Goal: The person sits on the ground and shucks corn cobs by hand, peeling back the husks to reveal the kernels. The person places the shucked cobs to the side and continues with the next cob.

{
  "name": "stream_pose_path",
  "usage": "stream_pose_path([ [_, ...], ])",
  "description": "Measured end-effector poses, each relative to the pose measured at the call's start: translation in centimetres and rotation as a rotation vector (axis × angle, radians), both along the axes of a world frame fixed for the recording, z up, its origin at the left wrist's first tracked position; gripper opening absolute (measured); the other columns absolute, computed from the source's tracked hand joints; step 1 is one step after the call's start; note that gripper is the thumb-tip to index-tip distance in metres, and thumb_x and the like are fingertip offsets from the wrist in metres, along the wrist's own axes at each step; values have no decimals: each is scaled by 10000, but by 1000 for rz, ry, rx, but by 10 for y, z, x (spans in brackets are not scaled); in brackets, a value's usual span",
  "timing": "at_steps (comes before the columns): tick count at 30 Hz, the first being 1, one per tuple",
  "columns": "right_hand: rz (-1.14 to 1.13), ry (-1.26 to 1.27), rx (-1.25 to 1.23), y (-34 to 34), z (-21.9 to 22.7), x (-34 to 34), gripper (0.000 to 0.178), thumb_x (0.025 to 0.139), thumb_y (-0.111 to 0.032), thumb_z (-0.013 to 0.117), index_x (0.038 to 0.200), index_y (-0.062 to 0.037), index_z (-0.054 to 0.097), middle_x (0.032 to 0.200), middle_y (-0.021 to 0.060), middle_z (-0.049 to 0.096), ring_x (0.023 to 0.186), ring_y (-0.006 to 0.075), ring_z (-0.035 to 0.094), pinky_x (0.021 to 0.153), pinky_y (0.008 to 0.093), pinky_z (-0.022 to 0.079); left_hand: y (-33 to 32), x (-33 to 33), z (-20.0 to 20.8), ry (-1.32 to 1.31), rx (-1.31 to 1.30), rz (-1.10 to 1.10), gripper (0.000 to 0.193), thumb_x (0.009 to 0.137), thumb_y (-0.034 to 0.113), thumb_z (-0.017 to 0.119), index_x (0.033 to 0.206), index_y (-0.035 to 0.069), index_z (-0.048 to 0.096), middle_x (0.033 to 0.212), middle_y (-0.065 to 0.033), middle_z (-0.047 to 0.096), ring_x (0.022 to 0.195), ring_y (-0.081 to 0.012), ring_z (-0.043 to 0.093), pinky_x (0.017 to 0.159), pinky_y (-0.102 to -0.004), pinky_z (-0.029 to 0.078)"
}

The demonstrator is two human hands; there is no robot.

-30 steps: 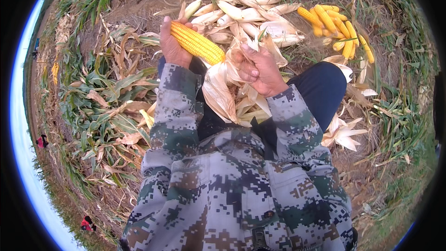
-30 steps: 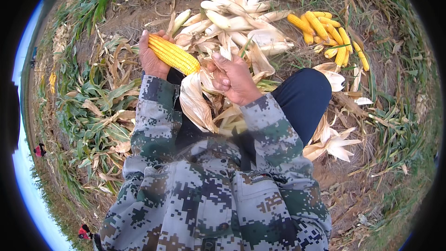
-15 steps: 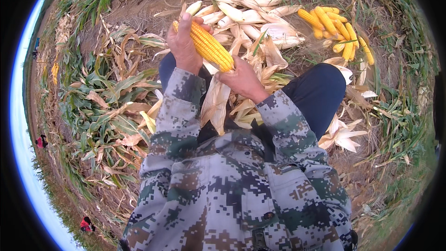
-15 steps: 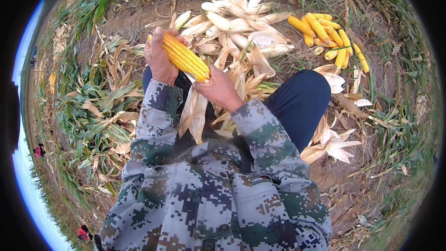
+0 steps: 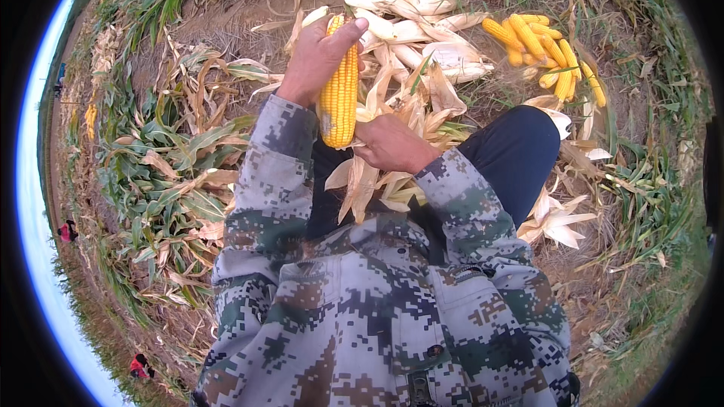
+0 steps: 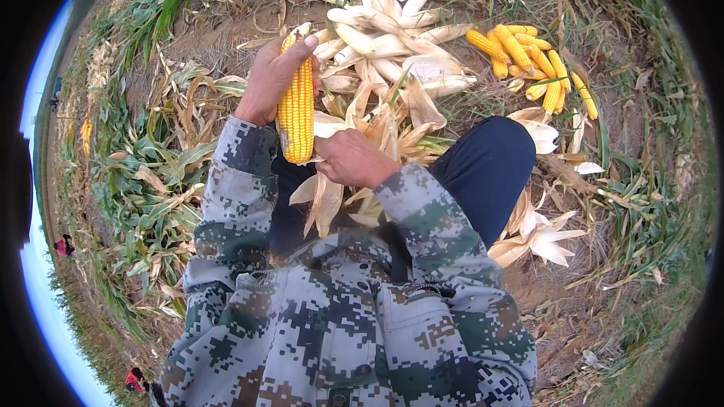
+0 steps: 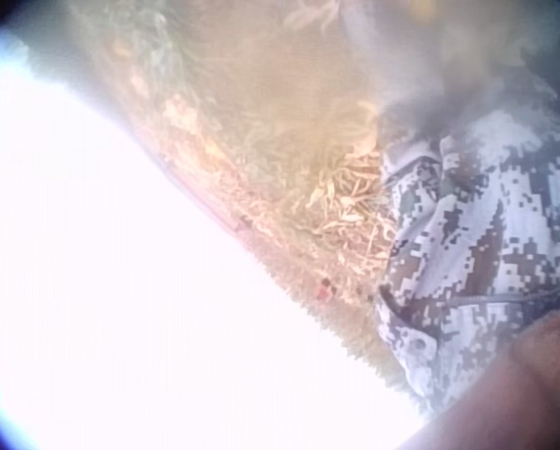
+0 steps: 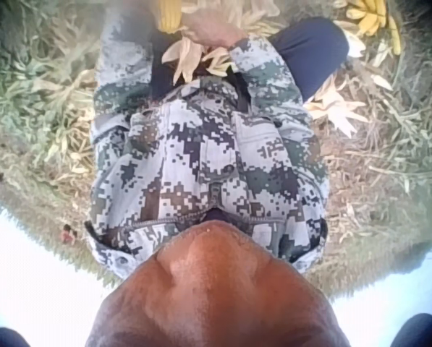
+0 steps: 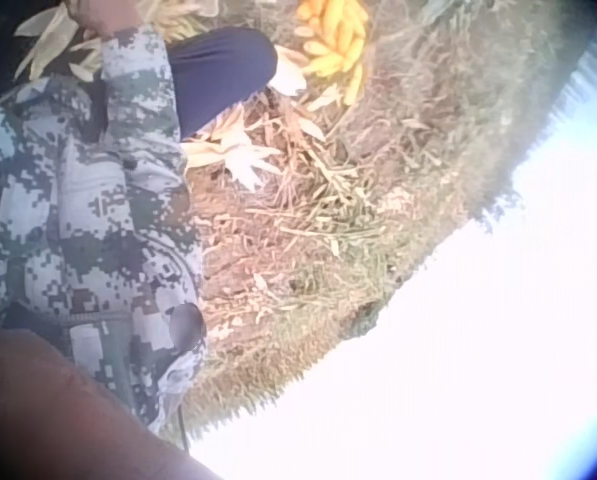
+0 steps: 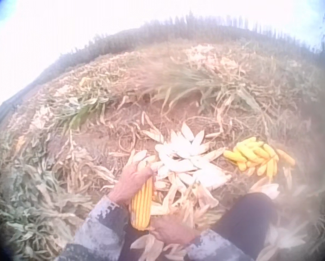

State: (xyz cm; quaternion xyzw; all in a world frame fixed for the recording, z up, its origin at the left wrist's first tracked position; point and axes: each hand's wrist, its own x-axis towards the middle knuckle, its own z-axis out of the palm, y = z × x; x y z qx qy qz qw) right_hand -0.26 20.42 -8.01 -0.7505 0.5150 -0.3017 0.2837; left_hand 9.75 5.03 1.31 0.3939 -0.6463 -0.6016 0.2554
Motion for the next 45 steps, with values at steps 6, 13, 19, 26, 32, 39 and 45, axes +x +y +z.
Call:
stream_pose_path([
  [6,295,-1,-105,14,11,16,158,782,-158,701,897,-55,666,738,165,672,715,401,677,653,500,526,6,-1,-12,-146,366,-282,488,921,399,772,1114,-16,600,794,-65,642,592,-164,657,524,-313,557],
  [13,501,-188,-315,44,35,34,174,785,-116,685,925,-79,590,771,109,617,743,335,680,593,458,517,-36,3,-56,108,279,400,460,953,392,733,963,-38,570,724,-123,653,565,-223,682,489,-359,581],
  [19,-79,245,84,27,9,3,296,826,-177,705,1090,-61,640,918,142,658,855,390,689,696,498,541,-52,17,-58,173,163,421,540,1039,486,580,1015,-53,552,809,-146,622,625,-264,687,563,-446,629],
  [26,-418,57,7,10,16,-46,889,809,-496,827,1459,24,516,1324,265,625,1150,385,664,954,439,546,-29,-3,-48,261,393,344,698,1108,591,282,1237,-32,571,885,-112,625,714,-246,667,669,-430,613],
  [32,-300,-840,153,-5,35,-26,801,884,-446,845,1381,91,517,1152,145,668,986,205,692,850,329,580,4,-26,-41,471,440,291,693,1120,564,235,1290,-24,561,926,-122,633,790,-256,673,728,-432,616],
  [39,-405,-1291,379,-5,53,-2,502,930,-340,800,1215,9,578,914,73,674,638,123,668,587,262,581,12,-31,-27,414,120,424,470,1135,367,419,1075,-23,675,860,-129,695,703,-205,642,670,-366,548],
  [45,-340,-1619,303,-16,66,-15,373,994,-307,704,1190,-10,593,908,116,690,648,178,703,578,299,588,24,-22,-26,55,-446,412,483,1104,350,544,776,5,627,679,-29,588,640,-109,504,600,-320,423],
])
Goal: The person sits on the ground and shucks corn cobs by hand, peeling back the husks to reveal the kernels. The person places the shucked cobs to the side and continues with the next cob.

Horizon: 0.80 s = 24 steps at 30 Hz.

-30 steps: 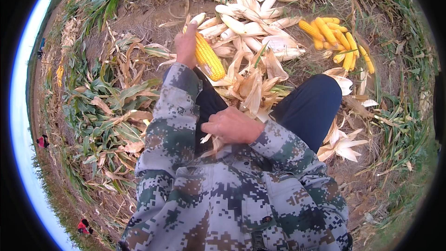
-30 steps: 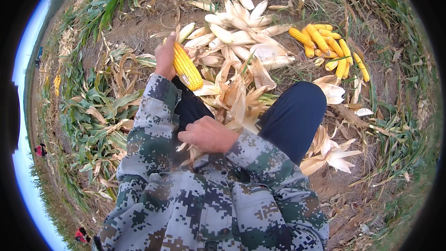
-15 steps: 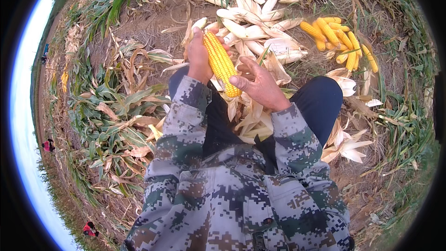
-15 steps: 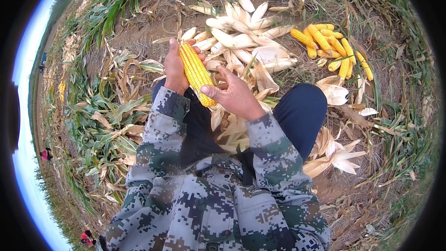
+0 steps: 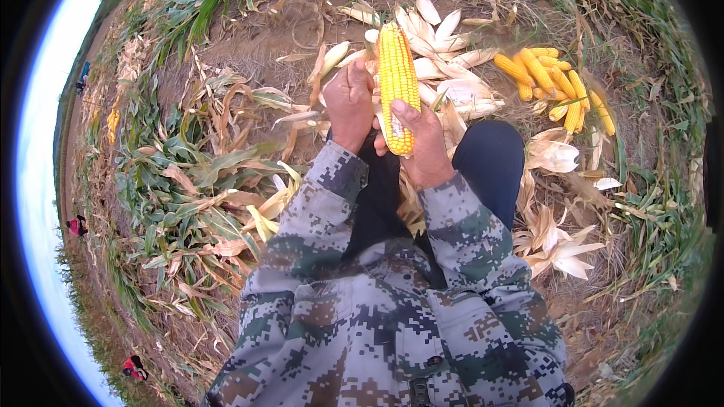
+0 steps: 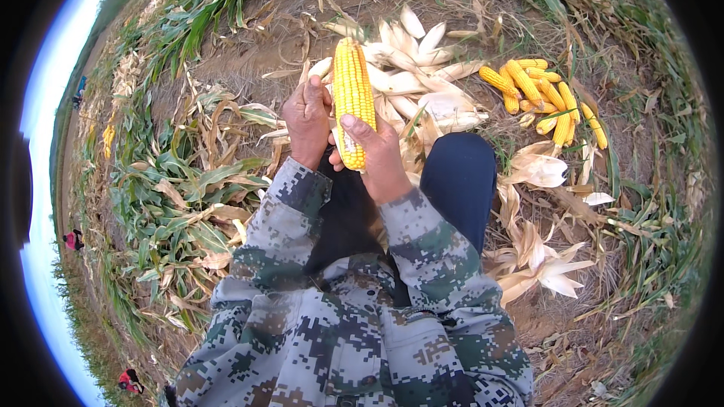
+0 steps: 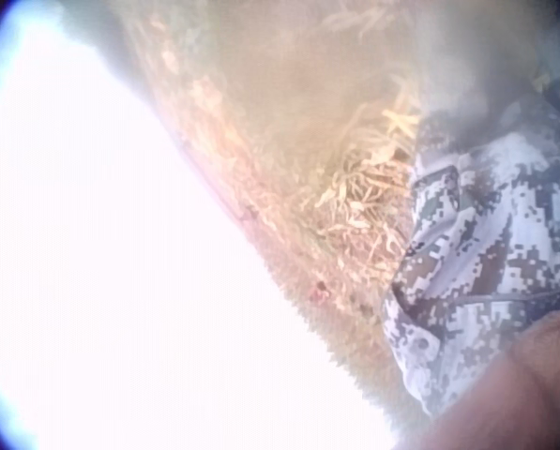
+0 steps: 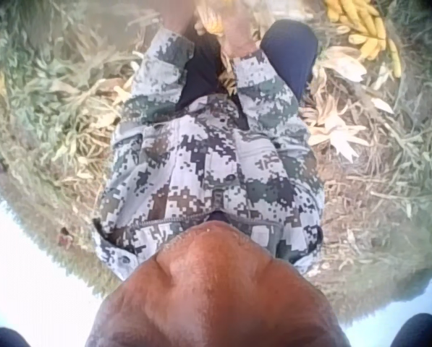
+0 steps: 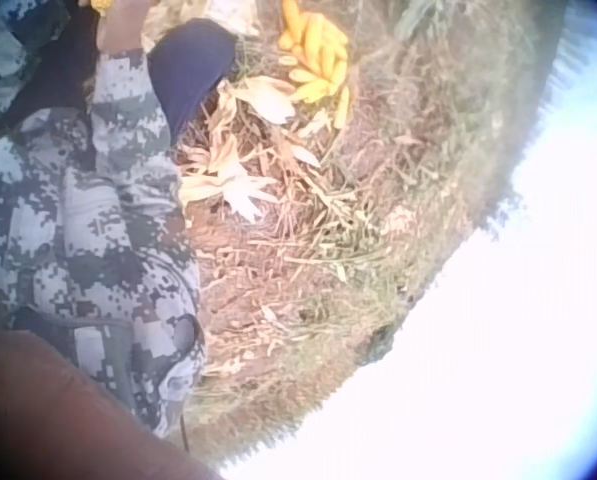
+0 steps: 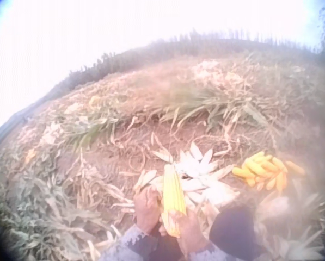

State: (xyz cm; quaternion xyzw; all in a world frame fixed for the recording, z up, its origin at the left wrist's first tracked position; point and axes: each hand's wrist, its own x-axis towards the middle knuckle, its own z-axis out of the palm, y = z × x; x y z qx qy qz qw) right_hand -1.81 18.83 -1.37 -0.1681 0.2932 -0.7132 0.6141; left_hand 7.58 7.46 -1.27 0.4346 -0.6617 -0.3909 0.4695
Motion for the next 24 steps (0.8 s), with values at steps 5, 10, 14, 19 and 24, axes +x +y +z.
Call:
stream_pose_path([
  [5,-233,1,51,-13,-2,-18,391,1021,-319,649,1233,-1,566,915,127,696,697,199,713,620,327,597,23,4,14,481,385,-305,493,1079,479,561,745,120,503,564,38,414,459,-48,347,431,-234,292],
  [10,-364,-298,21,-17,-10,-36,413,1007,-359,677,1198,-13,558,882,111,671,644,197,683,535,310,572,90,19,22,392,633,-647,499,1102,470,503,741,127,476,543,40,397,426,-73,317,413,-251,264],
  [14,-430,-458,-61,-22,-10,-45,362,994,-406,674,1135,-99,543,868,81,639,648,199,627,475,326,454,150,28,26,136,875,-1075,502,1120,395,501,726,84,526,632,33,493,576,-62,402,538,-234,324],
  [19,-432,-424,-53,-17,-10,-49,389,987,-387,696,1203,-109,529,913,92,645,664,213,637,470,319,460,157,30,44,-322,473,-1181,393,1062,344,609,850,13,620,690,-73,569,638,-139,526,629,-330,474],
  [24,-503,-460,1,2,-30,-72,347,992,-361,691,1172,-103,545,902,91,644,683,208,630,478,317,457,128,19,74,-578,166,-1153,277,901,186,812,1065,-3,694,952,-89,674,799,-155,686,731,-318,559],
])
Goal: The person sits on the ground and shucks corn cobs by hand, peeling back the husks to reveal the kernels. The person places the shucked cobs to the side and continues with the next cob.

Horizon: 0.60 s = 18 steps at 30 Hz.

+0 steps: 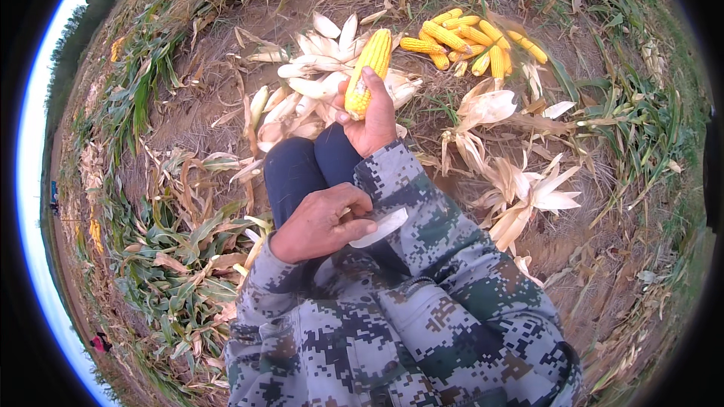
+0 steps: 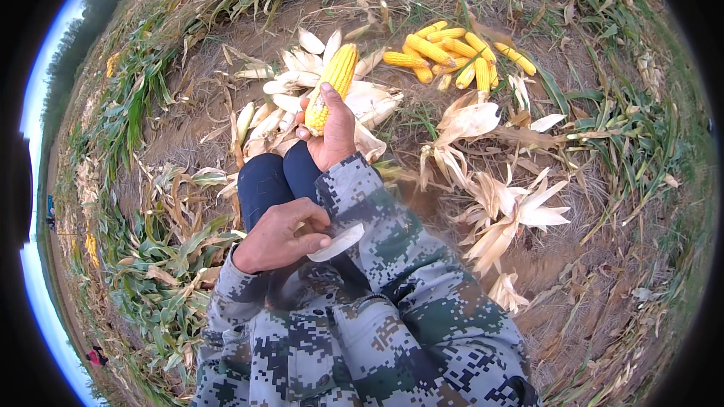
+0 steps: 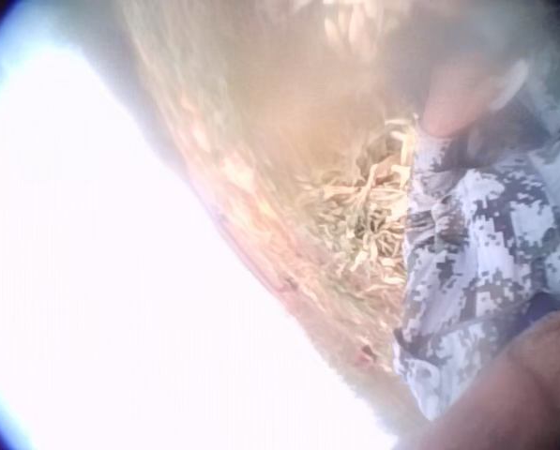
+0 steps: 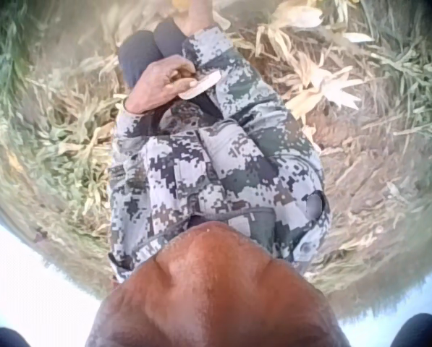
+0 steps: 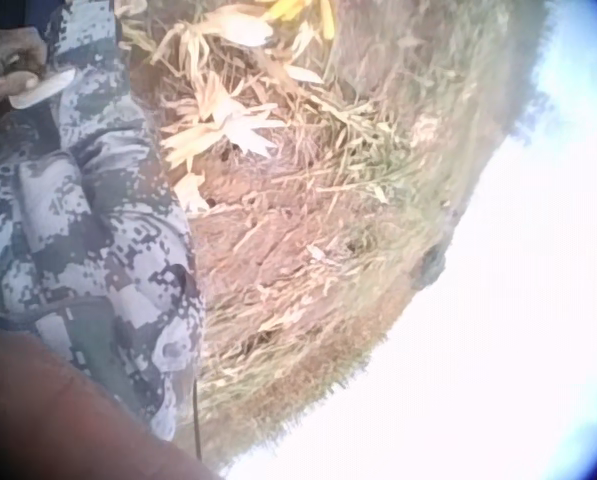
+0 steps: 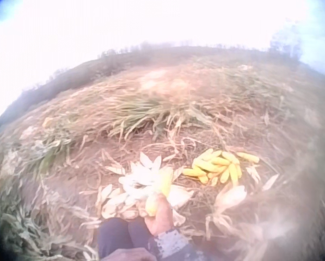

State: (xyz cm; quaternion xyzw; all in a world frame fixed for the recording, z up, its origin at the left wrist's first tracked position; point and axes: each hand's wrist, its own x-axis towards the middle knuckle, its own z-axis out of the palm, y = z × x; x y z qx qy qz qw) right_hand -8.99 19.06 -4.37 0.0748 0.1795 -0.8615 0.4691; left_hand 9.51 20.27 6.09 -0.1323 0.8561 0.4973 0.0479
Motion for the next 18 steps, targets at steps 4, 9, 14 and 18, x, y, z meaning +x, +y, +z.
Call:
stream_pose_path([
  [4,-46,21,224,29,-42,-32,329,979,-370,710,1150,-129,567,906,76,646,697,206,632,490,309,456,-20,-20,17,-19,-214,-66,355,860,158,825,1137,6,663,1003,-108,659,745,-205,712,678,-346,563],
  [9,-88,-1,527,76,-116,-50,303,979,-321,712,1076,-62,588,839,69,646,642,190,637,458,291,454,-51,-80,-3,136,-387,-209,297,896,211,764,1111,28,672,961,-148,685,815,-315,711,698,-425,550],
  [14,-82,-9,543,93,-171,-53,282,979,-282,704,1096,-48,599,853,78,659,680,200,650,551,311,532,-53,-139,-53,142,-611,-315,197,906,209,671,992,32,665,955,-160,704,875,-362,719,703,-467,556],
  [18,-14,-111,747,98,-186,-76,293,953,-238,735,1128,-45,600,863,79,665,670,210,650,576,336,549,-48,-136,-84,160,-561,-367,123,882,152,630,939,47,658,919,-144,702,853,-339,729,696,-461,561],
])
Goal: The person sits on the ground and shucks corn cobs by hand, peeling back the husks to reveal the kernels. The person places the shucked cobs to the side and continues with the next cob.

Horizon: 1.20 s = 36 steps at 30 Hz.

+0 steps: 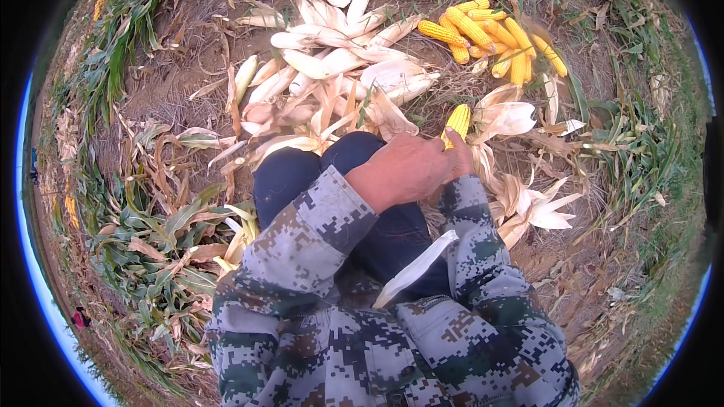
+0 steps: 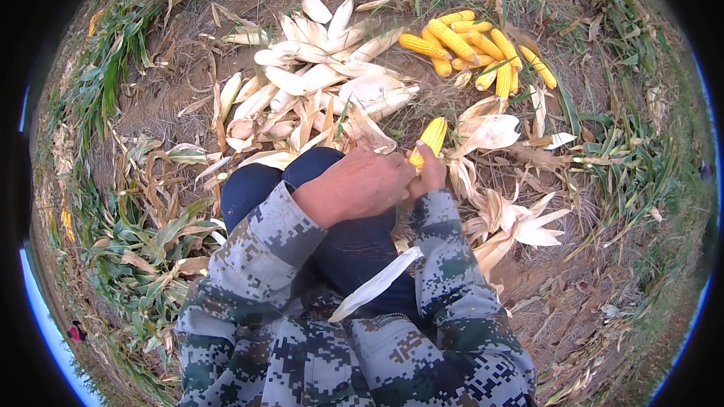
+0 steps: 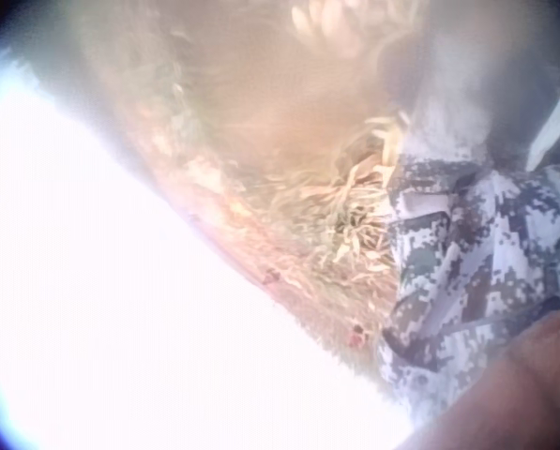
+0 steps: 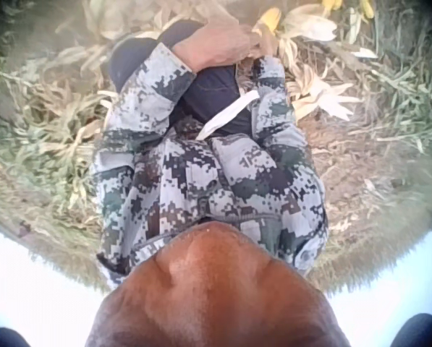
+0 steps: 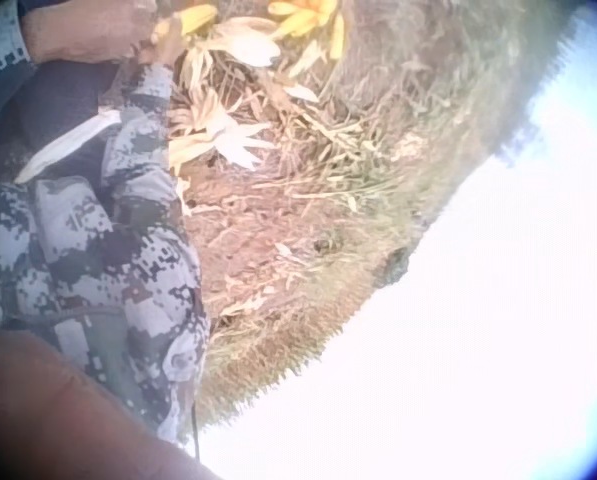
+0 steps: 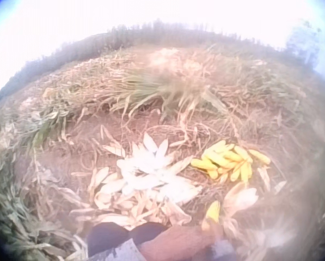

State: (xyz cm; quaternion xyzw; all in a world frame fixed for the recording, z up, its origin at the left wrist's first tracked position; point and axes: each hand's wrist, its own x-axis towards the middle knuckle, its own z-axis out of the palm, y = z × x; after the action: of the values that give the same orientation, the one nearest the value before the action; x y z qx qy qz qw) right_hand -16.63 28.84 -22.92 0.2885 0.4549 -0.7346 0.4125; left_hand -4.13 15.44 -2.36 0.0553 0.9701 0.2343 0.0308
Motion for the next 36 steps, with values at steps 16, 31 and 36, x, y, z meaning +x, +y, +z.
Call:
stream_pose_path([
  [16,267,619,19,-99,-22,-134,361,956,-130,731,1277,-15,614,1111,103,713,900,184,702,741,314,591,-7,12,14,182,99,12,177,805,172,652,897,21,652,810,-72,624,735,-215,668,617,-337,482],
  [31,1679,2131,961,-176,-113,-37,268,847,-159,664,1106,-111,712,1112,86,662,1136,277,599,947,495,424,-45,29,37,212,134,169,167,810,176,641,876,23,628,788,-33,544,706,-171,595,619,-310,440],
  [36,1730,2088,906,-170,-96,-44,286,812,-125,660,1092,-116,718,1079,76,648,1105,280,590,947,491,415,-51,31,35,249,104,220,186,780,177,662,879,24,628,777,-41,553,692,-181,607,591,-314,447],
])
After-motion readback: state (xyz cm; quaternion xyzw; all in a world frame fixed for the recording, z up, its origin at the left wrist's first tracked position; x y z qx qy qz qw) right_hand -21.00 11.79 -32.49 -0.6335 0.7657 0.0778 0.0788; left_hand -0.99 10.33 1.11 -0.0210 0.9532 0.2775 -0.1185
